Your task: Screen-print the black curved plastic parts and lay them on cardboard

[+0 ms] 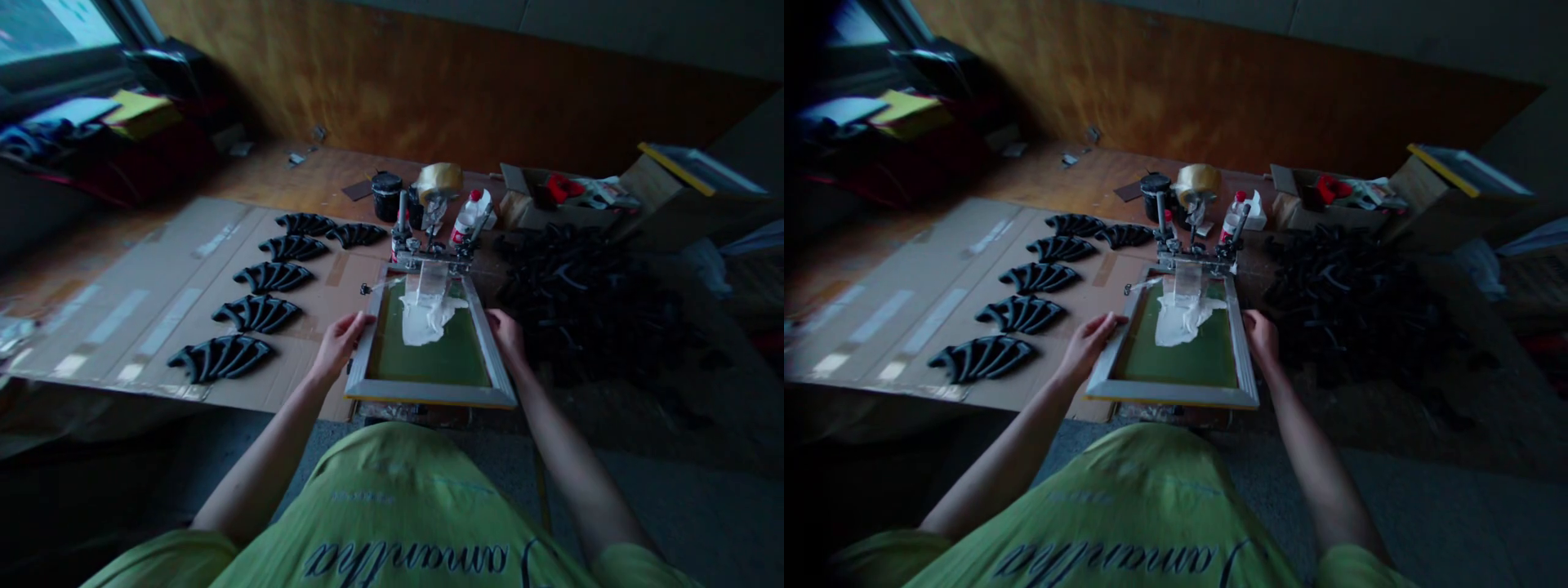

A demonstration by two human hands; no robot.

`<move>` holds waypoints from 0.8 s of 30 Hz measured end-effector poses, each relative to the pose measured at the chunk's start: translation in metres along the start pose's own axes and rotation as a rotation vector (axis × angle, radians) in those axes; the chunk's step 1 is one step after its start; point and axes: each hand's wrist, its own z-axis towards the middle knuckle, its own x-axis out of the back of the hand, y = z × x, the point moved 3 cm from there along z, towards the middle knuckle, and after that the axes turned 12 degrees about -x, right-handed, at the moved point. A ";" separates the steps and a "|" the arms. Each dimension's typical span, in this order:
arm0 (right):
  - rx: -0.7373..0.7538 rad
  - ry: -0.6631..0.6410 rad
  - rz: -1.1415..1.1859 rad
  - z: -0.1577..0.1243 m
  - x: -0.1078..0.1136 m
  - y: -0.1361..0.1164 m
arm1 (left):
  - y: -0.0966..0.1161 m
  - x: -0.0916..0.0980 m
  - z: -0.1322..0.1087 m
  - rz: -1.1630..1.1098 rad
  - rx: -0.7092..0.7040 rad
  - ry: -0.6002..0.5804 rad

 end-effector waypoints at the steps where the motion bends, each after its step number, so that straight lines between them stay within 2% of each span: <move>1: -0.015 0.023 0.007 0.010 0.006 -0.003 | -0.018 0.001 -0.007 0.017 0.040 -0.022; 3: 0.035 0.045 0.016 0.026 0.007 -0.024 | -0.050 0.001 -0.015 0.058 0.086 -0.040; 5: 0.168 0.018 -0.029 0.032 -0.005 -0.058 | -0.073 0.001 -0.016 0.109 0.099 -0.023; 8: 0.292 -0.128 -0.217 0.030 -0.029 -0.104 | -0.089 0.000 -0.011 0.162 0.102 -0.020; 10: 0.285 -0.259 -0.344 0.024 -0.041 -0.117 | -0.093 0.000 -0.008 0.183 0.107 -0.034; 13: 0.264 -0.355 -0.469 0.013 -0.050 -0.119 | -0.097 0.002 -0.006 0.210 0.107 -0.036; 18: 0.252 -0.321 -0.582 -0.008 -0.059 -0.115 | -0.103 0.004 -0.006 0.251 0.092 -0.033; 21: 0.344 -0.381 -0.566 -0.028 -0.061 -0.116 | -0.106 0.005 -0.007 0.269 0.090 -0.027; 24: 0.520 -0.477 -0.533 -0.046 -0.052 -0.111 | -0.108 0.006 -0.006 0.278 0.080 -0.046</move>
